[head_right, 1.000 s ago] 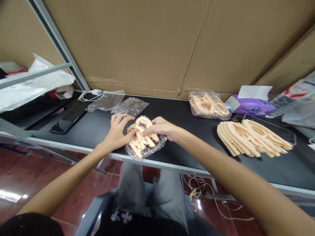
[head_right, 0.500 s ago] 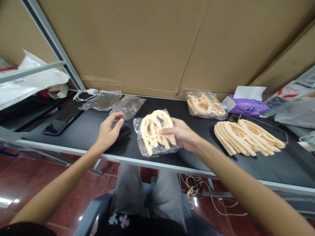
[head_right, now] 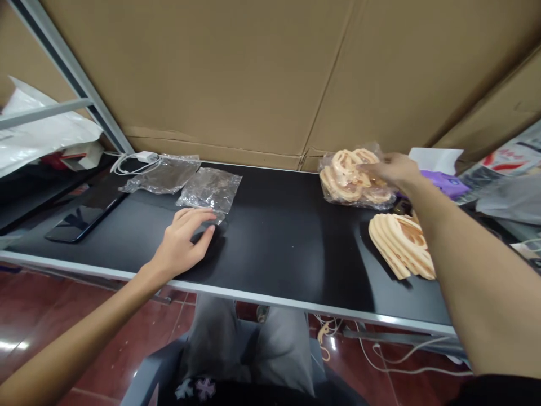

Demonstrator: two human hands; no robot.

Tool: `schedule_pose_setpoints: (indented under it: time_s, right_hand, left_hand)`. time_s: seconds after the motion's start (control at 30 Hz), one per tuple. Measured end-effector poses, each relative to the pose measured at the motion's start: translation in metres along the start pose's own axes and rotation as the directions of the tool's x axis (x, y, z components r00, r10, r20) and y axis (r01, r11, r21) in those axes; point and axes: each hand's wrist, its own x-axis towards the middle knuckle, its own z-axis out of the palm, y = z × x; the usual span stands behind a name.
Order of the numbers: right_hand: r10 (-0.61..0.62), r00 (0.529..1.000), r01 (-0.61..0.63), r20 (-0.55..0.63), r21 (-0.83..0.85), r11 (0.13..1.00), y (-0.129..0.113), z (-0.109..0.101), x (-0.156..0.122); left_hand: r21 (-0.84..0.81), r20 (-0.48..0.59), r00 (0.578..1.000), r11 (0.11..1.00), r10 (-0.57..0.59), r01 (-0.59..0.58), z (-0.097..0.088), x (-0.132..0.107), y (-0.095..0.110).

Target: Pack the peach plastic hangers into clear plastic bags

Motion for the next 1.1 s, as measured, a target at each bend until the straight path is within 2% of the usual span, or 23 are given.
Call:
schedule_pose_setpoints:
  time_s: [0.07, 0.13, 0.3, 0.4, 0.47, 0.5, 0.57, 0.63, 0.67, 0.77, 0.83, 0.87, 0.93, 1.1]
  right_hand:
    - [0.059, 0.996, -0.058, 0.074, -0.007, 0.998, 0.002, 0.003, 0.000]
    - [0.106, 0.990, -0.108, 0.090, 0.025, 0.994, 0.002, 0.000, -0.004]
    - [0.102, 0.984, -0.108, 0.144, 0.031, 0.994, -0.010, -0.008, -0.012]
    - [0.064, 0.996, -0.065, 0.067, 0.023, 0.998, -0.024, -0.008, -0.020]
    - [-0.053, 0.997, 0.058, -0.062, 0.071, 0.996, -0.040, -0.008, -0.033]
    - [-0.143, 0.981, 0.158, -0.132, 0.110, 0.981, -0.049, -0.010, -0.044]
    - [-0.347, 0.909, 0.394, -0.233, 0.202, 0.897, -0.069, -0.014, -0.073]
    - [-0.525, 0.816, 0.578, -0.242, 0.322, 0.750, -0.092, -0.019, -0.111]
    - [-0.581, 0.782, 0.620, -0.225, 0.381, 0.686, -0.103, -0.021, -0.131]
    - [-0.696, 0.705, 0.660, -0.136, 0.486, 0.573, -0.137, -0.017, -0.182]
    - [-0.761, 0.642, 0.682, -0.095, 0.525, 0.510, -0.155, -0.006, -0.200]
    - [-0.777, 0.625, 0.684, -0.076, 0.533, 0.498, -0.163, 0.000, -0.204]
    - [-0.792, 0.610, 0.678, -0.034, 0.539, 0.499, -0.173, 0.012, -0.204]
    - [-0.783, 0.622, 0.662, 0.016, 0.524, 0.536, -0.179, 0.027, -0.192]
  left_hand:
    - [-0.015, 0.009, 1.000, 1.000, 0.002, -0.002, 0.000, 0.000, 0.000]
    - [-0.027, 0.012, 1.000, 1.000, -0.002, 0.002, -0.001, 0.000, 0.000]
    - [-0.021, 0.013, 1.000, 1.000, -0.013, 0.013, 0.001, 0.000, 0.002]
    - [-0.043, -0.005, 1.000, 0.999, 0.008, -0.008, 0.000, 0.000, 0.003]
    - [-0.074, -0.014, 1.000, 0.997, 0.002, -0.003, -0.002, 0.000, 0.003]
    - [-0.099, -0.019, 1.000, 0.995, -0.006, 0.004, -0.003, -0.001, 0.004]
    - [-0.167, -0.024, 1.000, 0.986, -0.015, 0.011, -0.006, -0.002, 0.004]
    - [-0.233, -0.016, 1.000, 0.972, 0.009, -0.013, -0.008, -0.003, 0.004]
    - [-0.253, -0.001, 0.999, 0.967, 0.034, -0.033, -0.008, -0.004, 0.004]
    - [-0.269, 0.061, 0.991, 0.958, 0.121, -0.101, -0.008, -0.006, 0.005]
    - [-0.274, 0.083, 0.980, 0.950, 0.178, -0.149, -0.008, -0.007, 0.006]
    - [-0.276, 0.082, 0.976, 0.946, 0.200, -0.171, -0.007, -0.008, 0.006]
    - [-0.276, 0.070, 0.971, 0.940, 0.228, -0.201, -0.007, -0.008, 0.007]
    - [-0.277, 0.103, 0.963, 0.937, 0.248, -0.212, -0.008, -0.009, 0.009]
